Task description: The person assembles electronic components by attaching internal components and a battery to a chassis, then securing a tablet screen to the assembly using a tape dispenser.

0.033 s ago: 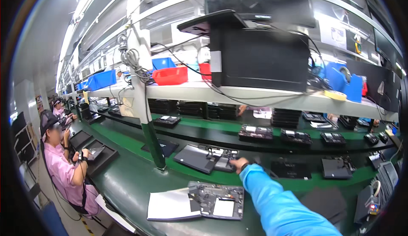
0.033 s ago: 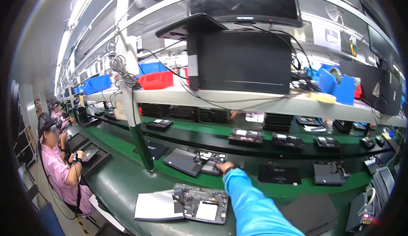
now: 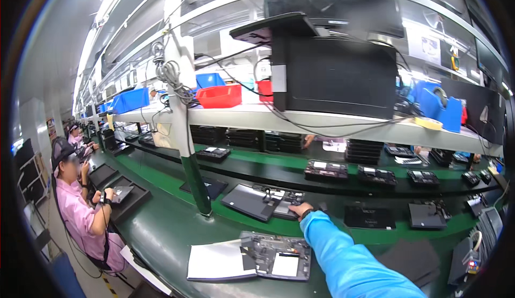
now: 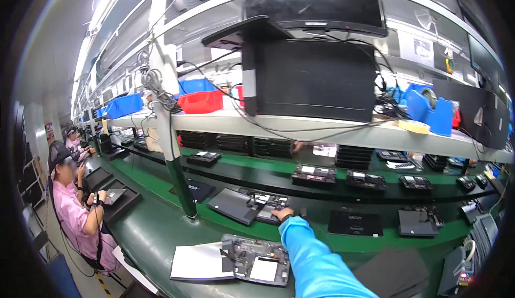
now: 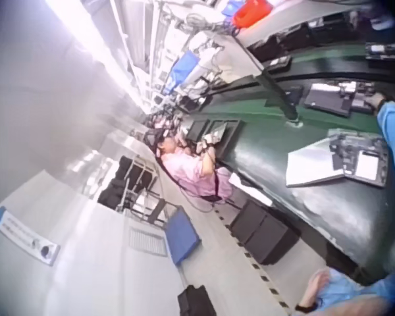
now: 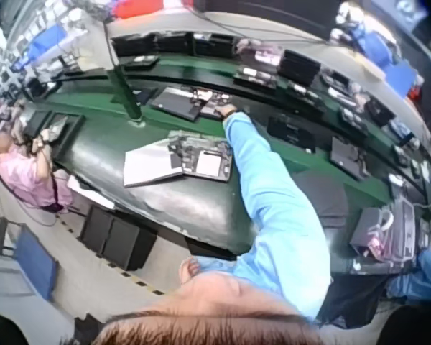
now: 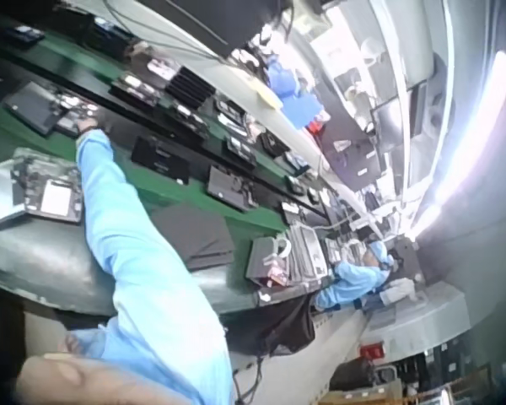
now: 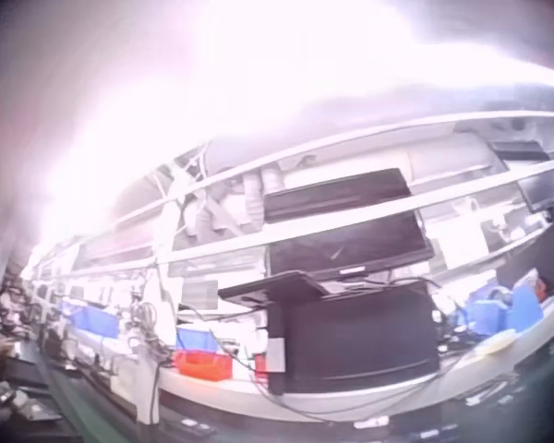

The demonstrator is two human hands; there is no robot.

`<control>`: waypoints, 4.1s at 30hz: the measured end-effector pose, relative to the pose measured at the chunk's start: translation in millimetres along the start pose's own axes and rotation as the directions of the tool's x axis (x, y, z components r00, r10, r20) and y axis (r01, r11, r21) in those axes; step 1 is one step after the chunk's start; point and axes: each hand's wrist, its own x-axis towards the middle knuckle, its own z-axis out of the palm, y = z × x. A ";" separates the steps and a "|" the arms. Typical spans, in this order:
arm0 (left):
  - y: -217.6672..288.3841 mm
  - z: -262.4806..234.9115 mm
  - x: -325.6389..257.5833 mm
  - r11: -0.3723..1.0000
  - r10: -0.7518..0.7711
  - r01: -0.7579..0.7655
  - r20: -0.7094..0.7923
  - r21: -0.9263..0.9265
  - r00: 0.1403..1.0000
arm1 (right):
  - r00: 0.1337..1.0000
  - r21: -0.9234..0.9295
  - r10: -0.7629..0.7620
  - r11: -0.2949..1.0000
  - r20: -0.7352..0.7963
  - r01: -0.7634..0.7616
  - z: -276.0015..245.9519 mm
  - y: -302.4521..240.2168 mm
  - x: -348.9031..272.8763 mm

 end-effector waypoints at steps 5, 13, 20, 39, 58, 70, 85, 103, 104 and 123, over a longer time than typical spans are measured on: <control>5.5 -64.3 12.1 0.998 0.037 -0.042 -0.118 -0.041 0.992 | 0.951 0.282 -0.182 0.953 0.248 0.109 20.1 18.8 80.3; 18.5 -54.2 -10.0 0.973 0.230 -0.190 -0.431 0.133 0.873 | 0.893 0.918 0.224 -0.034 0.391 -0.394 7.1 -94.5 -42.4; -12.7 -102.6 -24.7 0.926 0.374 -0.314 -0.417 0.207 0.828 | 0.932 0.930 0.240 -0.314 0.270 -0.189 -20.8 -84.7 -69.9; 6.9 324.2 -3.2 0.669 -0.266 -0.269 0.561 0.693 0.784 | 0.943 0.981 0.281 -0.011 -0.180 0.191 -391.2 83.2 -291.0; -45.1 403.8 21.0 0.537 -0.025 -0.513 0.620 0.670 0.784 | 0.929 0.993 0.351 0.045 -0.115 0.106 -441.4 247.3 -433.7; -50.8 351.6 16.0 -0.155 0.126 -0.885 0.897 0.439 0.423 | 0.934 0.982 0.304 -0.066 0.189 -0.178 -449.8 273.2 -492.8; 10.8 345.9 -30.2 0.621 -0.076 -0.502 0.684 0.601 0.726 | 0.954 0.306 0.289 0.918 -0.078 -0.253 -431.9 232.7 -569.5; 35.0 478.5 -9.6 -0.201 -0.664 -0.687 0.419 0.699 0.620 | 0.961 0.868 0.255 0.495 -0.102 -0.039 -387.4 198.3 -574.4; 34.5 479.8 -8.4 -0.212 -0.658 -0.686 0.418 0.696 0.627 | 0.960 0.874 0.258 0.485 -0.107 -0.033 -387.2 199.3 -573.3; -3.2 438.6 -40.8 -0.071 -0.135 -0.951 0.942 0.300 0.307 | 0.965 0.895 0.252 0.443 -0.070 -0.051 -388.9 208.3 -567.7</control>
